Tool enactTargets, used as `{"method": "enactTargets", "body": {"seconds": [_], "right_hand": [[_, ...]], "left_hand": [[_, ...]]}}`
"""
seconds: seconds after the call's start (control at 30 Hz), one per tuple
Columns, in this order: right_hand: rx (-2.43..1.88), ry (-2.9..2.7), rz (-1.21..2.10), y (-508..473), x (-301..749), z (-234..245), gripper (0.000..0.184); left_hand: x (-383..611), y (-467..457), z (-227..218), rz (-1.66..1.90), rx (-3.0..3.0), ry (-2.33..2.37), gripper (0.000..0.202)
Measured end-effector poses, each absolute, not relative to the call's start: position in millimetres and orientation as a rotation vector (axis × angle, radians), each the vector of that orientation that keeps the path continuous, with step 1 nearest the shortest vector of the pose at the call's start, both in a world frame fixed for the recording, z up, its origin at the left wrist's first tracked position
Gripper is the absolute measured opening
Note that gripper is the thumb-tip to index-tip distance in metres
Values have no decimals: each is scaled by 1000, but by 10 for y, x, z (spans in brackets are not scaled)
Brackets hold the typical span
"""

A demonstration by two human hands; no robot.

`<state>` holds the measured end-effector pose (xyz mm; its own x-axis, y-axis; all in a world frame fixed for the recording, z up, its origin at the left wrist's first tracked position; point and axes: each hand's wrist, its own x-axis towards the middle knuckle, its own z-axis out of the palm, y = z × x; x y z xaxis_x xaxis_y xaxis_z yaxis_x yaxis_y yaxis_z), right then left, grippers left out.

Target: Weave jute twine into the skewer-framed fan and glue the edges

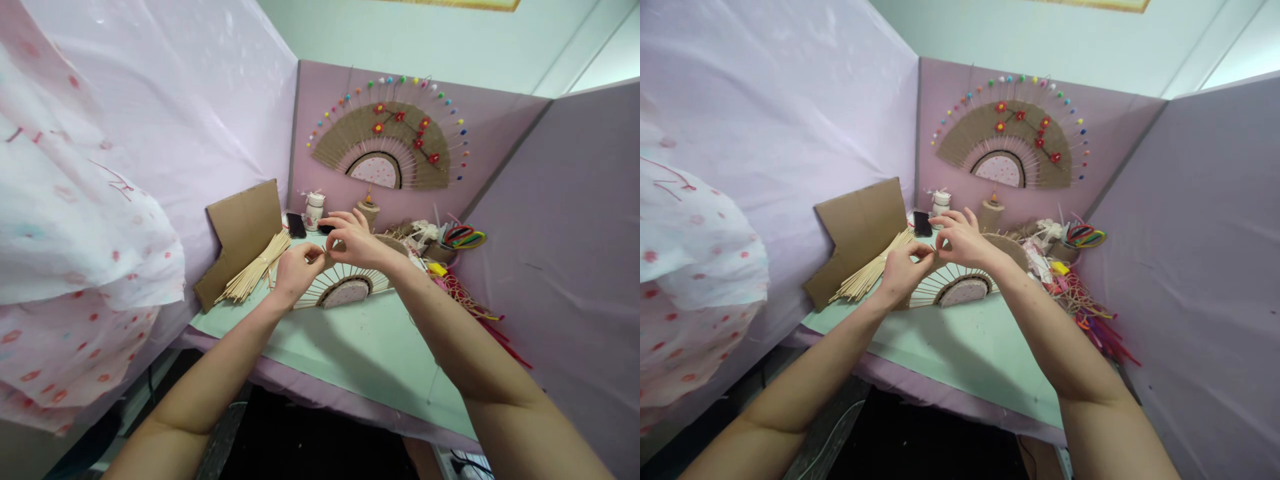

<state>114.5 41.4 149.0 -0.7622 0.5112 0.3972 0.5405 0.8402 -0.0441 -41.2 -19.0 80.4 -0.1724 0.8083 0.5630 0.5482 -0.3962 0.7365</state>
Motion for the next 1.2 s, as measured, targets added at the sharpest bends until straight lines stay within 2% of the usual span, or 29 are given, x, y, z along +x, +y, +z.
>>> {"method": "enactTargets", "body": {"seconds": [0.4, 0.5, 0.57, 0.83, 1.2], "right_hand": [[-801, -2636, -142, 375, 1145, 1484, 5], [-783, -2611, -151, 370, 1187, 1478, 18], [-779, -2604, -156, 375, 1202, 1474, 18], [-763, -2612, -188, 408, 1134, 1478, 4], [-786, -2621, -217, 392, 1111, 1463, 7]], "left_hand": [[-427, -201, 813, 1560, 1832, 1585, 11], [-437, -215, 818, 1534, 1821, 1621, 30], [-442, -216, 818, 1527, 1820, 1633, 34], [-435, -178, 796, 1567, 1856, 1592, 9], [-423, -189, 828, 1557, 1883, 1619, 9]]}}
